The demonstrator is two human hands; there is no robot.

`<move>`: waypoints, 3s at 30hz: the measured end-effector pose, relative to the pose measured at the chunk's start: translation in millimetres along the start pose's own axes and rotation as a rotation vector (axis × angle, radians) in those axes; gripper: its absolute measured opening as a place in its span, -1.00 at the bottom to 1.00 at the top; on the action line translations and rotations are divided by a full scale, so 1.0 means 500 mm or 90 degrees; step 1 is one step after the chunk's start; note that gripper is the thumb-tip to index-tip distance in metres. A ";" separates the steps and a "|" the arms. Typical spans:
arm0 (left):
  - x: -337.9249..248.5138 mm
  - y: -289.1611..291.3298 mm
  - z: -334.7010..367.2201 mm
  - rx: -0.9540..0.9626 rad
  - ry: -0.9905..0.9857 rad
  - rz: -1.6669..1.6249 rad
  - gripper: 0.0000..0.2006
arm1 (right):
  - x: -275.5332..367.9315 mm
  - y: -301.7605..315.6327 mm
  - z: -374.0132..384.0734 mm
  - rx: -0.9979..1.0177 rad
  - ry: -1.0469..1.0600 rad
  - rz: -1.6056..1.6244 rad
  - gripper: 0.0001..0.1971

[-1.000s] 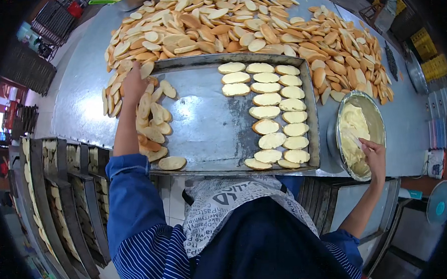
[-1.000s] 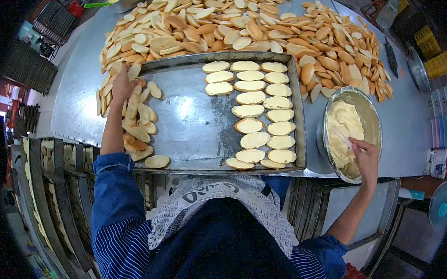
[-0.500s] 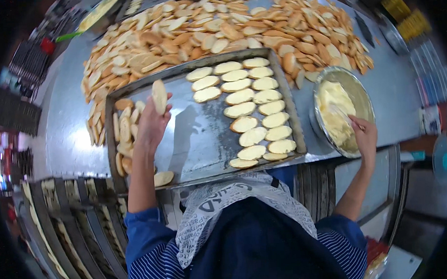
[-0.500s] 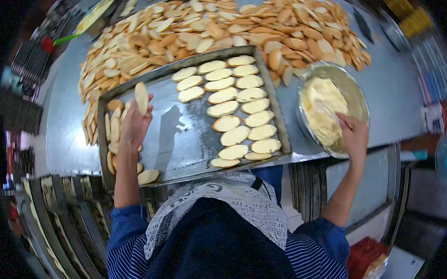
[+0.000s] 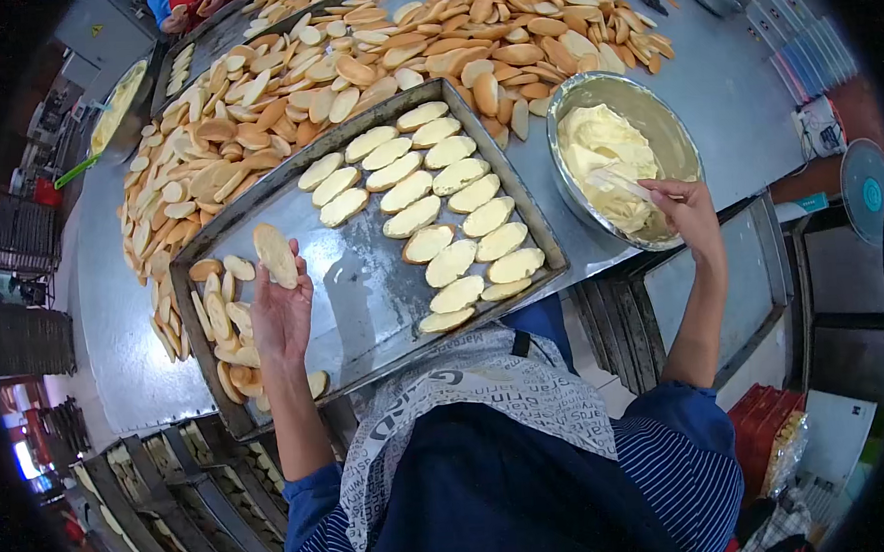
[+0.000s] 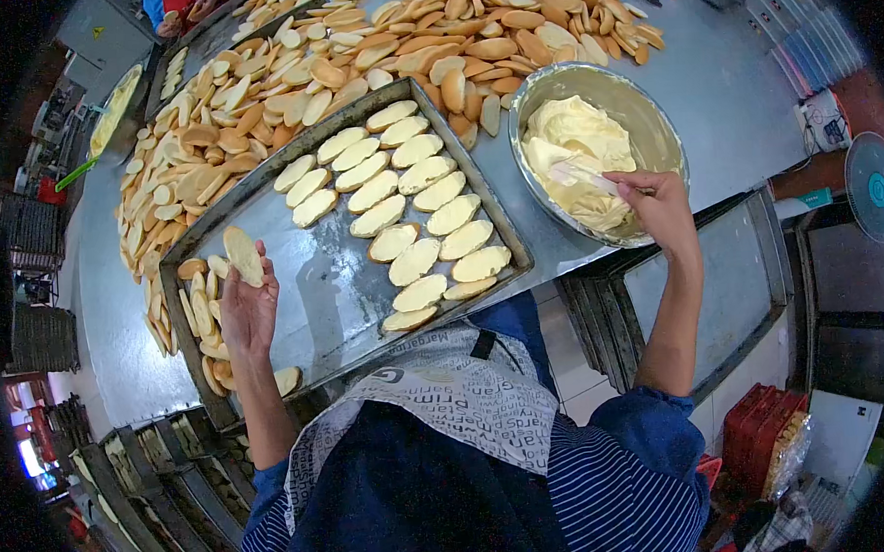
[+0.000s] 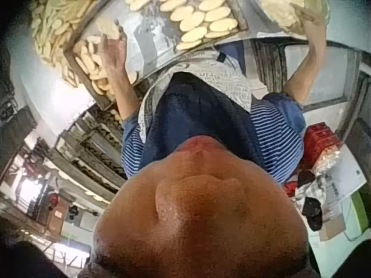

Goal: The person spreads a yellow cream onto small, oval-shaped cookies using a small spatula. They pick up each cookie from a pile, apply the cream to the top surface, and place it onto a metal baking tray. The process is repeated continuously throughout the clip.

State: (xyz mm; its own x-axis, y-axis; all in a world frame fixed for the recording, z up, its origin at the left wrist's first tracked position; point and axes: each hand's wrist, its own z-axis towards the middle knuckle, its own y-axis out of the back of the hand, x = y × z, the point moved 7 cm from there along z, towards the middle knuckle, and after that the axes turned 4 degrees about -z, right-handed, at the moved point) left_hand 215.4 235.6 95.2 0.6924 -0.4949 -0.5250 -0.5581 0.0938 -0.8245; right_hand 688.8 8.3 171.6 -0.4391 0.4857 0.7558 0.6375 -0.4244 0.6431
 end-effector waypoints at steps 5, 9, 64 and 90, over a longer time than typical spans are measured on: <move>0.031 -0.025 -0.005 -0.078 0.002 -0.001 -0.56 | -0.017 0.017 -0.015 -0.034 -0.058 0.046 -0.80; 0.055 -0.085 -0.008 -0.049 -0.012 0.072 -0.55 | 0.020 -0.008 -0.023 -0.023 0.001 0.133 -0.77; 0.117 -0.084 -0.029 0.072 0.101 -0.061 -0.54 | 0.319 -0.434 -0.129 -0.233 0.740 -0.186 -0.45; 0.045 0.047 0.117 -0.041 -0.294 0.960 -0.52 | 0.119 -0.055 -0.098 -0.452 0.331 -0.175 -0.62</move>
State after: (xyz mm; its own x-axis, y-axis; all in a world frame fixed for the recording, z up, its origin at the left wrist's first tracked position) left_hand 244.6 277.3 51.4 -0.4281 0.3130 -0.8478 -0.8445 0.1955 0.4986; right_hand 614.1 11.4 204.8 -0.8561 0.3079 0.4152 0.0054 -0.7978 0.6029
